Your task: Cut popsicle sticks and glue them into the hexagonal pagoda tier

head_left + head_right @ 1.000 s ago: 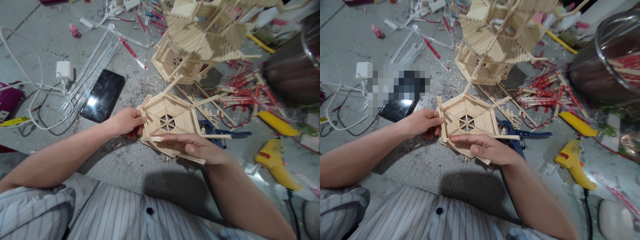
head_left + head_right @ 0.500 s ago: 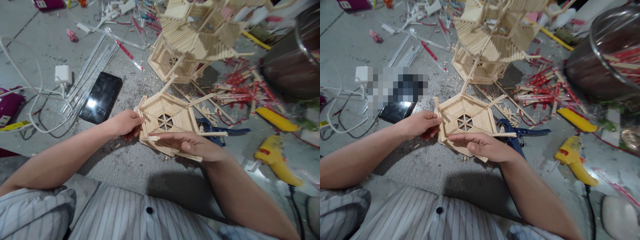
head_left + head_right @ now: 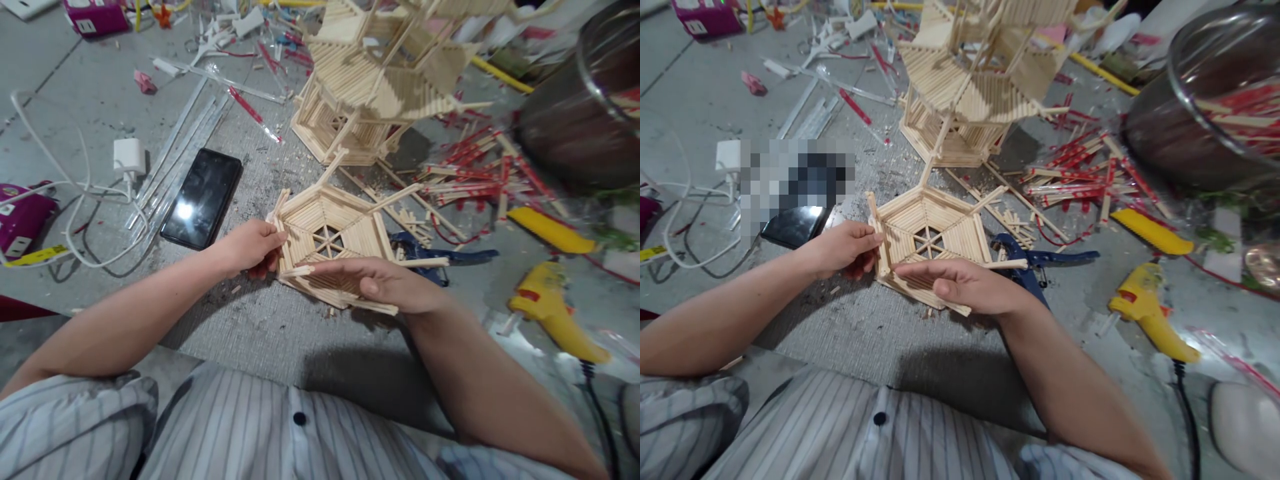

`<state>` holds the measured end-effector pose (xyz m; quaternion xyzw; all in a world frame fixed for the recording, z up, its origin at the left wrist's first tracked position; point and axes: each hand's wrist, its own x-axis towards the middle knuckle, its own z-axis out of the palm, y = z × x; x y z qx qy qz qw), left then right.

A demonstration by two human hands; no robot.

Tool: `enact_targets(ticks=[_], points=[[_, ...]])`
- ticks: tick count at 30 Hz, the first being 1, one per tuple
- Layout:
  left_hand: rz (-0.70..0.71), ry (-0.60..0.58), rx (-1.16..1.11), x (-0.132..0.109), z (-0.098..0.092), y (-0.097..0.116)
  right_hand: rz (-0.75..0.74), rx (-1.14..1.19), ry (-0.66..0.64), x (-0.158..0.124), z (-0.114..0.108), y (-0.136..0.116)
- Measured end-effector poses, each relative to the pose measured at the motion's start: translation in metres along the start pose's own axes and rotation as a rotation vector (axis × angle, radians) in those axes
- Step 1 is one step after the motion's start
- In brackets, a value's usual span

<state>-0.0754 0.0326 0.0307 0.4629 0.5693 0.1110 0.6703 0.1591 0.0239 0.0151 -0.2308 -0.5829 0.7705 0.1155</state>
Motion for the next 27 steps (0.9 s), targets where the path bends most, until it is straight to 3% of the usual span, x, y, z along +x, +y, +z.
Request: enact_targets(ticks=[10, 17, 27], points=[[0.029, -0.092, 0.0, -0.002, 0.009, -0.006, 0.061, 0.056, -0.068, -0.011, -0.009, -0.01], [-0.04, -0.133, -0.067, -0.002, 0.006, -0.001, 0.091, 0.072, -0.05, -0.009, -0.007, -0.012], [-0.015, -0.096, -0.076, 0.001, 0.006, -0.005, 0.106, 0.123, -0.042, -0.009, -0.006, -0.009]])
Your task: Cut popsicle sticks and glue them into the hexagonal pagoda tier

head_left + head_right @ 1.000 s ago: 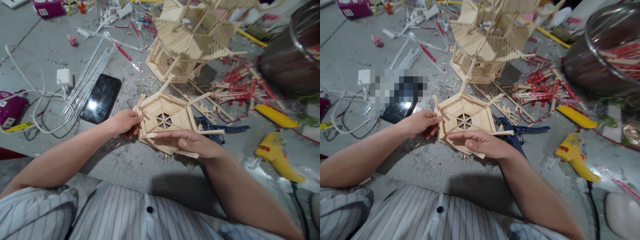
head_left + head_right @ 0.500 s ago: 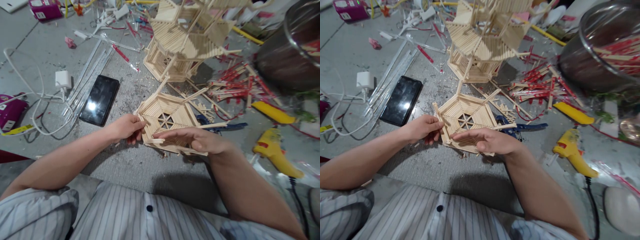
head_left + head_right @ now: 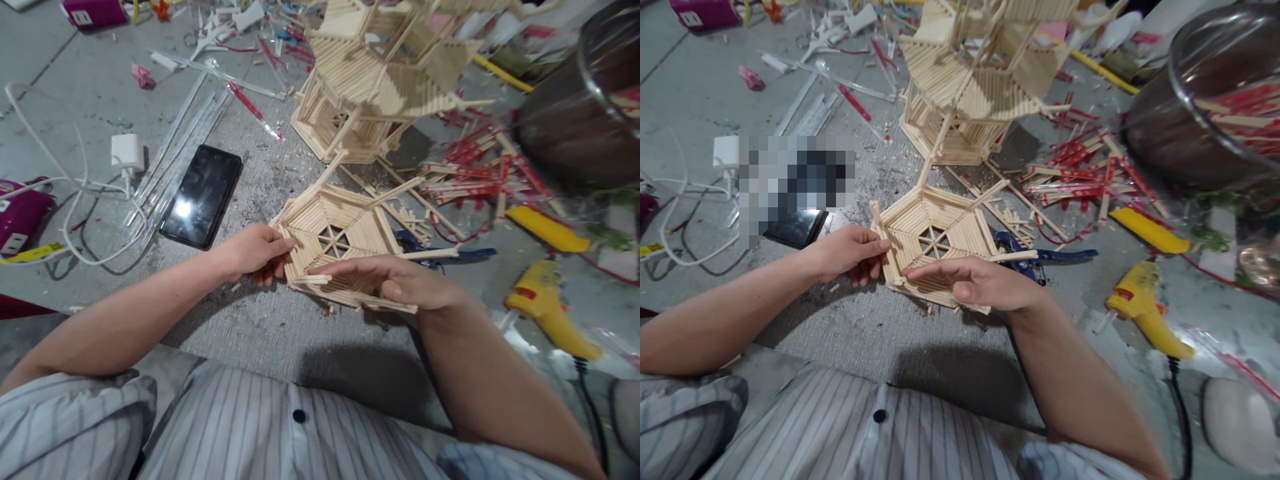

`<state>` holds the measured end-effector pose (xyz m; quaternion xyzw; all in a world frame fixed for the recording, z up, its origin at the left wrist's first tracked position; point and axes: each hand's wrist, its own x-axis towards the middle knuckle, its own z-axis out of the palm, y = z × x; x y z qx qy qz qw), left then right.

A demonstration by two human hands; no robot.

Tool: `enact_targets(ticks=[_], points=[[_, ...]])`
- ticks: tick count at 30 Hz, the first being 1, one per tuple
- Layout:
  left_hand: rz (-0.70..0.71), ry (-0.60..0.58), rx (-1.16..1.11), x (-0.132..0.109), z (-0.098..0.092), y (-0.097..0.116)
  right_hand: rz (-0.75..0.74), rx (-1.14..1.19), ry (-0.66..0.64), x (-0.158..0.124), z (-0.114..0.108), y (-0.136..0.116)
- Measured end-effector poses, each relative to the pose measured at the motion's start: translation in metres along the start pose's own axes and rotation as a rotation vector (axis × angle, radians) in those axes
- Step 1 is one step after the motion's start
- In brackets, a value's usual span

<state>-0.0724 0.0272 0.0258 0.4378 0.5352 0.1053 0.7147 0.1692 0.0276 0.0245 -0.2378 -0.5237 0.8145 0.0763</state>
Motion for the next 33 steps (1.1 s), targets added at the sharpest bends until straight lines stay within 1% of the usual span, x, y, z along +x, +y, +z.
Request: enact_targets(ticks=[4, 8, 12, 14, 16, 19, 21, 23, 27, 33], points=[[0.012, 0.002, -0.027, -0.001, 0.001, -0.001, -0.039, 0.026, -0.016, 0.0, 0.0, 0.002], [0.043, 0.04, 0.023, 0.0, 0.004, -0.001, -0.016, 0.007, 0.0, 0.0, 0.001, 0.001], [0.065, 0.076, 0.054, 0.0, 0.005, -0.001, -0.016, -0.084, -0.002, 0.001, 0.002, -0.001], [0.074, 0.089, 0.054, -0.001, 0.006, -0.001, -0.045, -0.181, -0.008, 0.001, 0.0, -0.003], [0.079, 0.096, 0.056, -0.002, 0.006, 0.0, -0.083, -0.313, -0.045, 0.003, -0.004, -0.005], [0.076, 0.098, 0.073, -0.003, 0.007, 0.001, -0.12, -0.477, -0.161, 0.005, -0.01, -0.006], [0.079, 0.104, 0.091, -0.002, 0.007, 0.0, -0.121, -0.532, -0.214, 0.006, -0.013, -0.006], [0.09, 0.106, 0.101, -0.001, 0.006, -0.001, -0.114, -0.563, -0.234, 0.006, -0.014, -0.006], [0.103, 0.082, 0.088, -0.001, 0.005, -0.003, -0.112, -0.57, -0.237, 0.005, -0.014, -0.005], [0.014, -0.042, 0.0, -0.007, 0.004, 0.002, -0.159, -0.566, -0.217, 0.001, -0.014, -0.003]])
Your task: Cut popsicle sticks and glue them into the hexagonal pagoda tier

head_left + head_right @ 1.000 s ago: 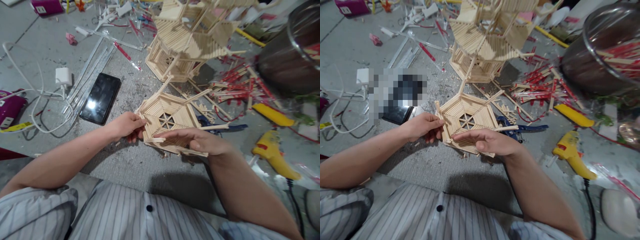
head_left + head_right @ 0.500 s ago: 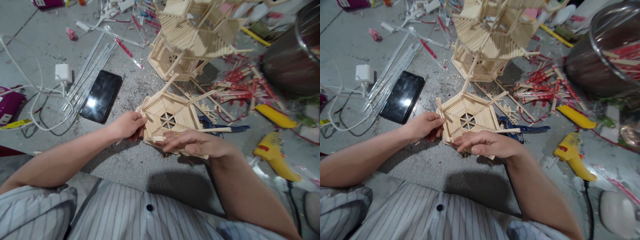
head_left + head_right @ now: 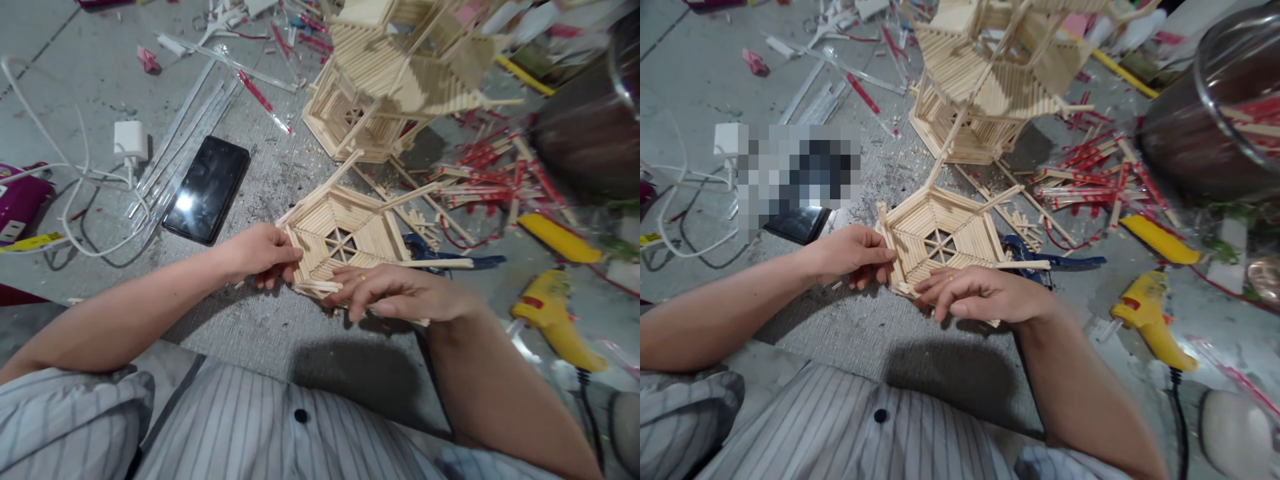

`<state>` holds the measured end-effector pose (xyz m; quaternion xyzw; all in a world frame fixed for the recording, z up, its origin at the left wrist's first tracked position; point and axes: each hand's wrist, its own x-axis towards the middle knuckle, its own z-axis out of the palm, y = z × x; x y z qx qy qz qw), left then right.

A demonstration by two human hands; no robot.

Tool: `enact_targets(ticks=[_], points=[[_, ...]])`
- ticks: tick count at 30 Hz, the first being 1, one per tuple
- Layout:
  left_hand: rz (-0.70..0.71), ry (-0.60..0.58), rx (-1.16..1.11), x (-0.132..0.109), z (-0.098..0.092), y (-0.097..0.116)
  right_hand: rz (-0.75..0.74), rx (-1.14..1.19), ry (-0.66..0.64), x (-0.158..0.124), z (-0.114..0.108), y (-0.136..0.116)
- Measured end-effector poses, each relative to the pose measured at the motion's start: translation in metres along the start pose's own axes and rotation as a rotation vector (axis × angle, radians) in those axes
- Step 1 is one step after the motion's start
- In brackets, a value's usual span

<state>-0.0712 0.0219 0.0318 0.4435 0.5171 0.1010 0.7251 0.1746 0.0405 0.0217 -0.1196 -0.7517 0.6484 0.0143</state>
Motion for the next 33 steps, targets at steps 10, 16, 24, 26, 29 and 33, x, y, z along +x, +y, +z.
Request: enact_targets(ticks=[10, 16, 24, 26, 29, 33], points=[[-0.018, -0.023, -0.035, 0.002, 0.005, -0.004, -0.011, -0.004, 0.016, 0.001, 0.001, -0.004], [-0.006, -0.033, -0.023, 0.001, 0.005, -0.004, 0.031, -0.009, 0.0, 0.002, 0.001, -0.006], [-0.046, -0.051, -0.066, 0.001, 0.014, -0.008, 0.171, -0.023, 0.08, -0.012, -0.006, -0.025], [-0.055, -0.036, -0.08, 0.002, 0.017, -0.009, 0.188, -0.181, 0.192, -0.015, 0.001, -0.039], [-0.053, -0.024, -0.094, 0.002, 0.019, -0.01, 0.141, -0.603, 0.451, -0.007, 0.024, -0.054], [-0.045, -0.017, -0.058, -0.001, 0.018, -0.007, 0.062, -0.968, 0.612, 0.011, 0.054, -0.057]])
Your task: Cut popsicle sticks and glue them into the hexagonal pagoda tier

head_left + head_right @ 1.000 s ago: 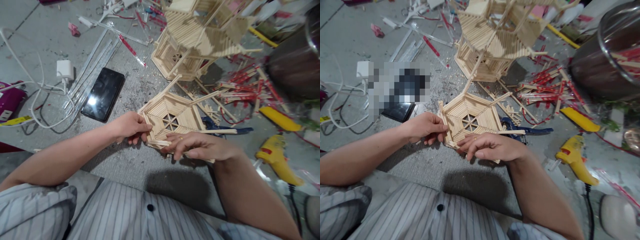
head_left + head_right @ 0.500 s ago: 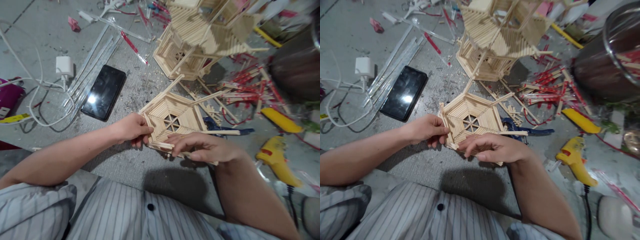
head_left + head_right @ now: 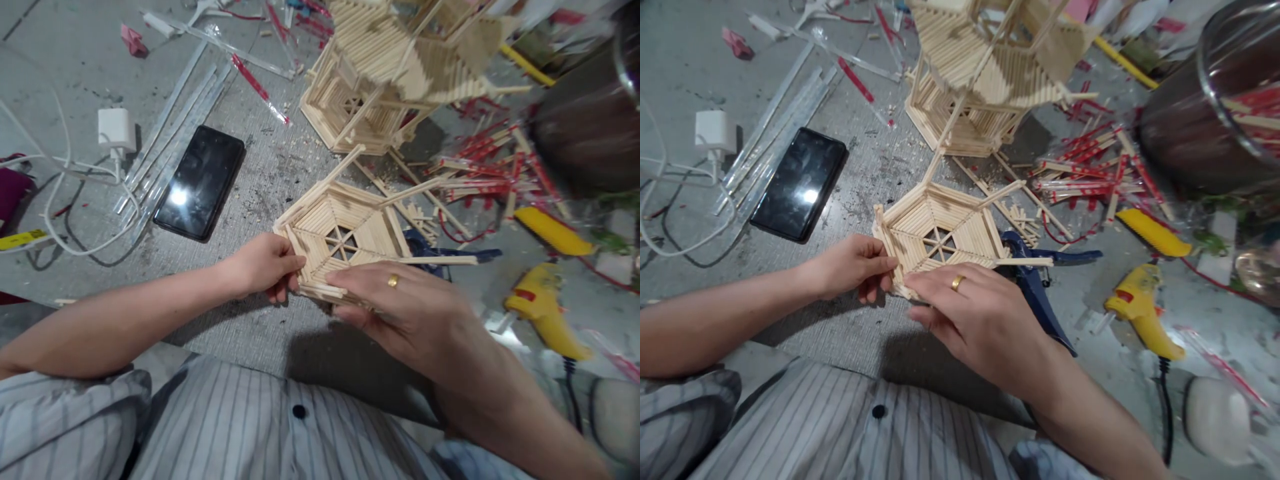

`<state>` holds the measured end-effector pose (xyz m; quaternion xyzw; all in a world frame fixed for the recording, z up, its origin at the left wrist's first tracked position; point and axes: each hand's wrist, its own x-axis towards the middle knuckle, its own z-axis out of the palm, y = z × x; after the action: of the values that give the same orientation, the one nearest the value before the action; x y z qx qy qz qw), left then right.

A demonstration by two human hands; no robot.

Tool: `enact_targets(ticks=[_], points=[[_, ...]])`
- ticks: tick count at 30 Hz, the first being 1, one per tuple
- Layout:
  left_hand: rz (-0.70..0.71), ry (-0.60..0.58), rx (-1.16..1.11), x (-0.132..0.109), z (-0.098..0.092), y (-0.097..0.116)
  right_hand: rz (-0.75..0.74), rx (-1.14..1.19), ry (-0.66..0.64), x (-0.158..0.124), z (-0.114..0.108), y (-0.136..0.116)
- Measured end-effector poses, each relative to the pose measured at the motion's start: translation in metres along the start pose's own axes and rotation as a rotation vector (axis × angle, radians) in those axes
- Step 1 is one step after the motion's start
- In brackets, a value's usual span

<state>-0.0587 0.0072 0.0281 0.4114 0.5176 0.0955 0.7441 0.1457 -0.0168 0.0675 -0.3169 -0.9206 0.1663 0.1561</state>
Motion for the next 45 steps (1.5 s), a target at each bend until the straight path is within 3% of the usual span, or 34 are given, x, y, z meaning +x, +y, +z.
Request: enact_targets(ticks=[4, 8, 17, 24, 36, 45], points=[[-0.003, 0.011, 0.015, -0.002, -0.002, 0.004, 0.031, -0.09, 0.017, 0.001, 0.006, -0.004], [0.02, 0.013, 0.06, -0.001, -0.004, 0.002, -0.072, -0.157, -0.014, 0.004, 0.003, -0.002], [-0.005, -0.043, -0.037, -0.002, -0.003, -0.003, -0.095, -0.12, 0.011, 0.006, 0.002, 0.001], [-0.018, -0.016, -0.117, 0.001, -0.001, -0.006, -0.077, -0.102, 0.003, 0.005, 0.003, 0.0], [-0.038, -0.06, 0.004, 0.0, -0.004, 0.0, -0.103, -0.091, -0.006, 0.007, 0.004, 0.001], [-0.041, -0.082, -0.028, -0.001, -0.004, 0.001, -0.098, -0.082, -0.022, 0.008, 0.001, 0.0]])
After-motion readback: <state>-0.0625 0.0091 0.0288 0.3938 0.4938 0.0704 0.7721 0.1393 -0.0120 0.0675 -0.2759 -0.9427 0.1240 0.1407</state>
